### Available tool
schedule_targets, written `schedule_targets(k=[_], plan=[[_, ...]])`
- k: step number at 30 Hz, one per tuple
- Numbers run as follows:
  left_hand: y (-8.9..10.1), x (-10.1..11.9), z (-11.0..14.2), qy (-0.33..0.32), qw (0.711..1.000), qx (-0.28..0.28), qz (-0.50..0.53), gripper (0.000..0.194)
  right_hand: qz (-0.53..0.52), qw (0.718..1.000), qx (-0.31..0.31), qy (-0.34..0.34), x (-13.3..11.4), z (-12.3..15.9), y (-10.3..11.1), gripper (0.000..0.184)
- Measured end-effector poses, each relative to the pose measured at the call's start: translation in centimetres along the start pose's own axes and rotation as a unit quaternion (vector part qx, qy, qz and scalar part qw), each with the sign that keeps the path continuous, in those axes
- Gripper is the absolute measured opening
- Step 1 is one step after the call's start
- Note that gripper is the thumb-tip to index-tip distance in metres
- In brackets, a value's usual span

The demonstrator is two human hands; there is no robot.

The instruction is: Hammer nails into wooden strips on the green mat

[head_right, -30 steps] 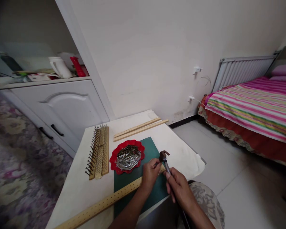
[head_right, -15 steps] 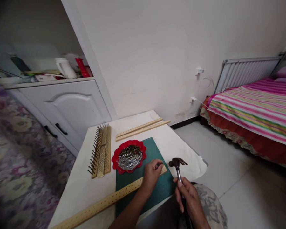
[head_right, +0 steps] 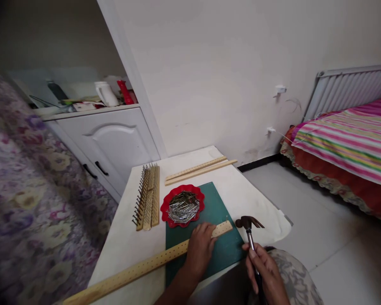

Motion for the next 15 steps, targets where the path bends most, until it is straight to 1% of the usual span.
schedule_targets(k=[5, 9, 12, 14, 15], plan=[[0.0, -0.7, 0.5, 0.007, 1.0, -0.023, -0.011, 0.029, -0.006, 1.0, 0.0, -0.018, 0.7, 0.0, 0.0, 0.032], [0.5, 0.0, 0.9, 0.001, 1.0, -0.018, -0.011, 0.029, -0.019, 1.0, 0.001, -0.014, 0.9, 0.0, 0.3, 0.028], [2.1, 0.6, 1.0, -0.031, 0.999, 0.008, 0.006, 0.024, -0.029, 0.999, 0.0, -0.024, 1.3, 0.0, 0.6, 0.026], [4.0, 0.1, 0.4, -0.045, 0.998, 0.048, 0.017, 0.018, -0.032, 0.999, 0.001, -0.03, 1.5, 0.0, 0.8, 0.026], [5.2, -0.6, -0.1, -0.042, 0.996, 0.075, 0.019, 0.018, -0.032, 0.999, 0.002, -0.031, 1.5, 0.0, 0.9, 0.026]])
Point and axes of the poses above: each hand's wrist, its own z-axis away from the middle knuckle, its own y-axis out of the back of the hand, x = y × z, the point moved 8 cm from there along -z, towards the middle knuckle, and after that the axes turned 4 degrees about x, right-handed, at the moved point
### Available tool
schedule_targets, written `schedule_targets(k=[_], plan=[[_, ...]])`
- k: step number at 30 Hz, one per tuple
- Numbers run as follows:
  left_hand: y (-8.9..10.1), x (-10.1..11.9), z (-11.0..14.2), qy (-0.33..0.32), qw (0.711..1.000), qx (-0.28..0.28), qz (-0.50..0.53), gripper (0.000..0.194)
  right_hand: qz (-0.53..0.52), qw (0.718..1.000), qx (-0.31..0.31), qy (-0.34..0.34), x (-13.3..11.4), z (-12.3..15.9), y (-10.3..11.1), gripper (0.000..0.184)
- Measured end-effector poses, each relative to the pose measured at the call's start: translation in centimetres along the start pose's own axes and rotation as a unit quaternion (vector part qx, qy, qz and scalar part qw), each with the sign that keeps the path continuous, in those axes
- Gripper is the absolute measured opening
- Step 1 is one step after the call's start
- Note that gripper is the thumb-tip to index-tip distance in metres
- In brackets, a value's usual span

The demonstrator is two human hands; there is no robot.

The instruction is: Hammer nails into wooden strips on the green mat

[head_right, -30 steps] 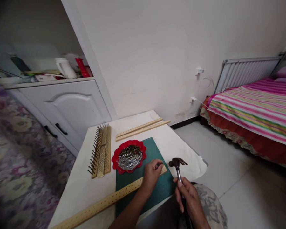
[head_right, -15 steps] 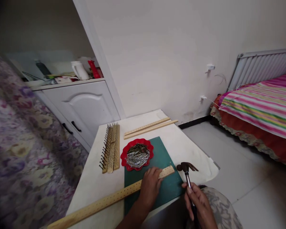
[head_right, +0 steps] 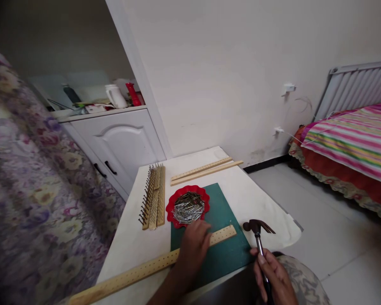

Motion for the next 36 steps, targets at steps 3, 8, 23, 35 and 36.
schedule_targets(k=[3, 8, 23, 35, 36], plan=[[2.3, -3.7, -2.3, 0.047, 0.997, 0.054, -0.037, 0.022, -0.002, 1.0, 0.002, 0.002, -0.3, 0.0, 0.0, 0.025], [0.6, -7.3, -5.2, 0.048, 0.993, -0.019, -0.104, 0.016, 0.0, 1.0, 0.005, 0.008, -0.8, 0.1, -0.3, 0.026], [-0.5, -7.7, -5.4, 0.04, 0.985, -0.031, -0.164, 0.017, 0.005, 1.0, -0.002, 0.02, -0.7, -0.2, -0.5, 0.027], [1.1, -2.8, -3.8, 0.001, 0.999, 0.029, -0.022, 0.022, 0.034, 0.998, 0.003, 0.056, -1.3, 0.2, -0.9, 0.027], [0.6, -1.5, -3.1, -0.007, 1.0, 0.025, 0.016, 0.021, 0.04, 0.997, 0.009, 0.058, -1.3, 0.2, -0.8, 0.028]])
Point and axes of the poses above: each hand's wrist, its own z-axis away from the middle knuckle, its own y-axis out of the back of the hand, x = y × z, the point moved 8 cm from there along -z, towards the middle knuckle, and after that the axes turned 4 degrees about x, right-handed, at the moved point
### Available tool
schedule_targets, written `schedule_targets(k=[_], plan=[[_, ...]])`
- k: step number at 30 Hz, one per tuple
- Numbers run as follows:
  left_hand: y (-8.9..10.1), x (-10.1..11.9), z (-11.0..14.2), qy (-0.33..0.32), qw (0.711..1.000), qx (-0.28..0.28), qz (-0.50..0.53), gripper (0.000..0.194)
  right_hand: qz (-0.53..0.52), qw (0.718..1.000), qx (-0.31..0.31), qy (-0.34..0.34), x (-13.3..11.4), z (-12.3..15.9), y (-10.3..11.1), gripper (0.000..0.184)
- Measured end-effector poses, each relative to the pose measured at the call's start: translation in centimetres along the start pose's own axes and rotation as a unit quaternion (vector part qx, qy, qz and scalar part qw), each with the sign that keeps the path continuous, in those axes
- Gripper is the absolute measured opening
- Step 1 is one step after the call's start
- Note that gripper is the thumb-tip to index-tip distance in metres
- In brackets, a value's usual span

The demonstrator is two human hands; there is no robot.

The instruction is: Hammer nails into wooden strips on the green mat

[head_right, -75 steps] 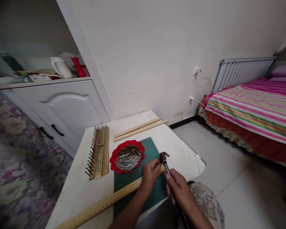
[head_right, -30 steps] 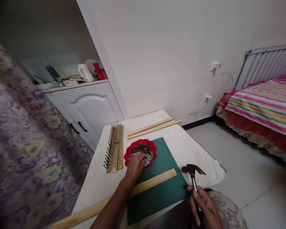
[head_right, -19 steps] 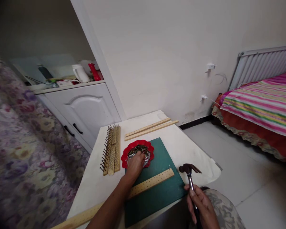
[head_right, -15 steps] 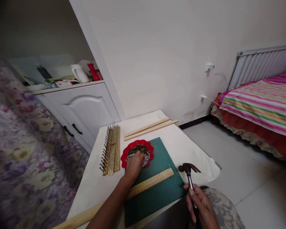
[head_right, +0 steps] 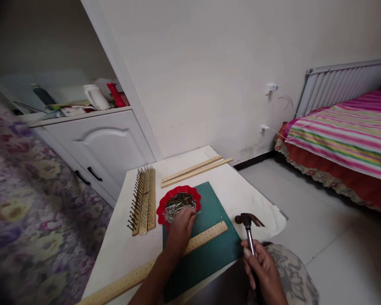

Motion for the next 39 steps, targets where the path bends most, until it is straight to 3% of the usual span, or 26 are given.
schedule_targets(k=[3, 6, 10, 13, 15, 19, 25, 27, 28, 32, 34, 39], plan=[[-3.0, 4.1, 2.7, -0.012, 0.989, -0.068, 0.13, 0.018, 0.019, 1.0, 0.025, 0.003, 0.0, -0.1, 0.2, 0.03], [-5.3, 7.4, 5.0, -0.015, 0.974, -0.12, 0.191, 0.017, 0.027, 0.999, 0.044, 0.012, -0.1, -0.3, 0.4, 0.03], [-6.5, 8.6, 5.8, 0.005, 0.965, -0.141, 0.222, 0.017, 0.017, 0.999, 0.041, 0.016, -0.4, -0.3, 0.2, 0.029], [-7.1, 7.8, 5.8, 0.069, 0.949, -0.121, 0.282, 0.013, 0.002, 0.999, 0.033, 0.016, -0.5, -0.2, 0.2, 0.03], [-8.1, 6.7, 6.1, 0.16, 0.907, -0.106, 0.375, 0.006, -0.012, 0.999, 0.03, 0.015, -0.6, -0.3, 0.3, 0.03], [-11.0, 5.8, 7.2, 0.297, 0.776, -0.087, 0.55, 0.014, -0.027, 0.999, 0.026, 0.014, -0.5, -0.5, 0.4, 0.031], [-12.5, 5.4, 7.8, 0.345, 0.705, -0.042, 0.618, 0.021, -0.032, 0.999, 0.024, 0.014, -0.8, -0.4, 0.0, 0.034], [-12.2, 5.3, 7.6, 0.342, 0.715, -0.053, 0.607, 0.022, -0.03, 0.999, 0.03, 0.014, -1.0, -0.3, -0.1, 0.033], [-11.6, 5.0, 7.2, 0.333, 0.736, -0.052, 0.587, 0.021, -0.028, 0.999, 0.033, 0.014, -1.0, -0.3, 0.0, 0.033], [-7.5, 3.6, 4.1, 0.233, 0.875, 0.025, 0.424, 0.014, -0.02, 0.999, 0.045, 0.01, -1.0, -0.4, 0.2, 0.028], [-6.0, 3.4, 2.6, 0.175, 0.92, 0.052, 0.346, 0.013, -0.019, 0.999, 0.047, 0.009, -1.0, -0.4, 0.2, 0.027], [-6.2, 3.2, 1.0, 0.118, 0.961, 0.044, 0.247, 0.014, -0.016, 0.999, 0.045, 0.007, -1.2, -0.3, 0.1, 0.028]])
Point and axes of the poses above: each hand's wrist, its own z-axis away from the middle knuckle, its own y-axis out of the back of the hand, x = y × z, the point moved 8 cm from there along -z, towards the middle knuckle, and after that the axes turned 4 degrees about x, right-handed, at the moved point
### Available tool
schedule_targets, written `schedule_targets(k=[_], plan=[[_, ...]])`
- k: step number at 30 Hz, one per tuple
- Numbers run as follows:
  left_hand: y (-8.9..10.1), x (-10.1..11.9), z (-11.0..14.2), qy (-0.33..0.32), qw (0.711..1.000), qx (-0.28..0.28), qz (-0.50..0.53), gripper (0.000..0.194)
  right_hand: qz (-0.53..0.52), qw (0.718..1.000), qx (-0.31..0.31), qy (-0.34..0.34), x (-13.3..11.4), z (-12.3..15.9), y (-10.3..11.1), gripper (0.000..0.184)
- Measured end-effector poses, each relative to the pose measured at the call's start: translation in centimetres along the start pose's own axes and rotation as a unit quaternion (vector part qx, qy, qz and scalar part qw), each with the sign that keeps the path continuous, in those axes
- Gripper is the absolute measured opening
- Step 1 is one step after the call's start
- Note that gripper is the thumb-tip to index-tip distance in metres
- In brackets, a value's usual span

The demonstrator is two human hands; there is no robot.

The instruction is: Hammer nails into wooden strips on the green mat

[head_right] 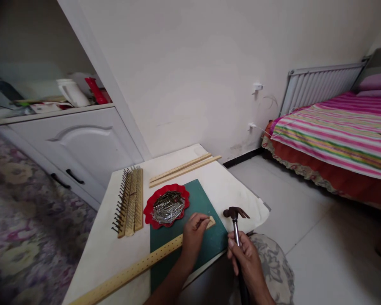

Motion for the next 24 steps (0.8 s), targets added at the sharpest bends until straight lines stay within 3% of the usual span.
schedule_targets(k=[24], plan=[[-1.3, 0.1, 0.2, -0.035, 0.991, -0.028, -0.122, 0.016, -0.011, 0.999, -0.026, -0.019, 0.2, 0.2, -0.3, 0.03]])
Point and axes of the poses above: each hand's wrist, its own z-axis away from the middle knuckle, its own y-axis out of the back of the hand, x = y × z, the point moved 8 cm from there along -z, towards the middle knuckle, and after that the axes turned 4 degrees about x, right-handed, at the moved point
